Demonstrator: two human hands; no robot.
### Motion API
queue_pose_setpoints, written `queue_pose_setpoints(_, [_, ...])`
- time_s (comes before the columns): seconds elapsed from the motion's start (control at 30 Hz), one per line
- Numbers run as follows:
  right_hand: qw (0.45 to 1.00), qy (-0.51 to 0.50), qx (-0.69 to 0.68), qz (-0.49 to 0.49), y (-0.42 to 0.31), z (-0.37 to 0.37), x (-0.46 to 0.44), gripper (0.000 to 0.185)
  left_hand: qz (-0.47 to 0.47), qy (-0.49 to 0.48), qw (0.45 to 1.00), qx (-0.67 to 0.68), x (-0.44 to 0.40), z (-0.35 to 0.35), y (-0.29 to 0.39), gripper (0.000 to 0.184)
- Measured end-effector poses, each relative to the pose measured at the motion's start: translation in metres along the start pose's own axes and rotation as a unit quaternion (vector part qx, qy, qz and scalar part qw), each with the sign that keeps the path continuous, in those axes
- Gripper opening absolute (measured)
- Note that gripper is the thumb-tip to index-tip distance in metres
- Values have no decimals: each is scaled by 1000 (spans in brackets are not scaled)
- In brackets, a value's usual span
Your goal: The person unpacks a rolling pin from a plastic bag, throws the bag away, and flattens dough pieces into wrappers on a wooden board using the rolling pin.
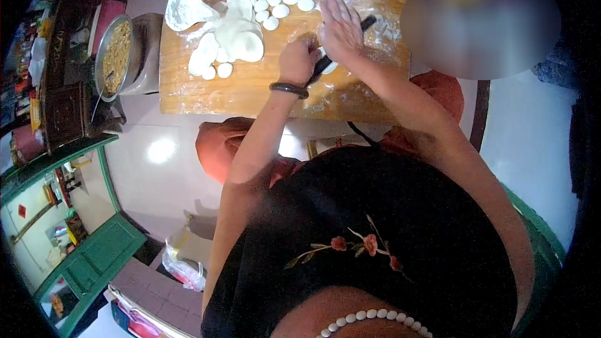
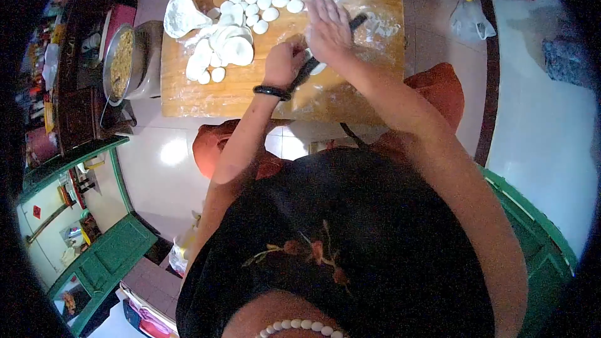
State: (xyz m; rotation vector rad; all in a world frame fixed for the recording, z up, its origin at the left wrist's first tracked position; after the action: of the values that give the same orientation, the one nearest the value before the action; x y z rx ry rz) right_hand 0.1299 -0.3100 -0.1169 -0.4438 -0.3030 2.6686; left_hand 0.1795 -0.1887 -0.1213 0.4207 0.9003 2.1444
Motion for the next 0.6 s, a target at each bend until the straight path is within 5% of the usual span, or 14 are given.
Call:
queue_pose_setpoints(0.13, [996, -84, 42, 8, 25, 11, 64, 60, 92, 20, 987, 134, 20, 5, -27, 15])
queue_pose_setpoints(0.2, [994, -87, 62, 10, 25, 12, 67, 60, 146, -45, 955, 256, 31, -12, -37, 19])
queue_pose_setpoints(0.33, [998, -40, -7, 45, 1, 9, 35, 62, 29, -6, 999, -12, 27, -3, 5, 16])
queue_pose_setpoints(0.6, [1000, 7, -25, 17, 0, 3, 21, 61, 12, 35, 999, -9, 5, 7, -11, 15])
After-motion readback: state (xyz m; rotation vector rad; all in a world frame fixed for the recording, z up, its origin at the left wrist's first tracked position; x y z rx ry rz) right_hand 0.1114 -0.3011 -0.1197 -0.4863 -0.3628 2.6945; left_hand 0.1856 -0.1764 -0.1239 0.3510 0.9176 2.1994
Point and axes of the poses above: each hand's wrist, its own x-axis away from the middle knuckle, its own z-axis out of the back of the hand, y = z × x, the point moved 7 cm from there along -x, towards the middle knuckle
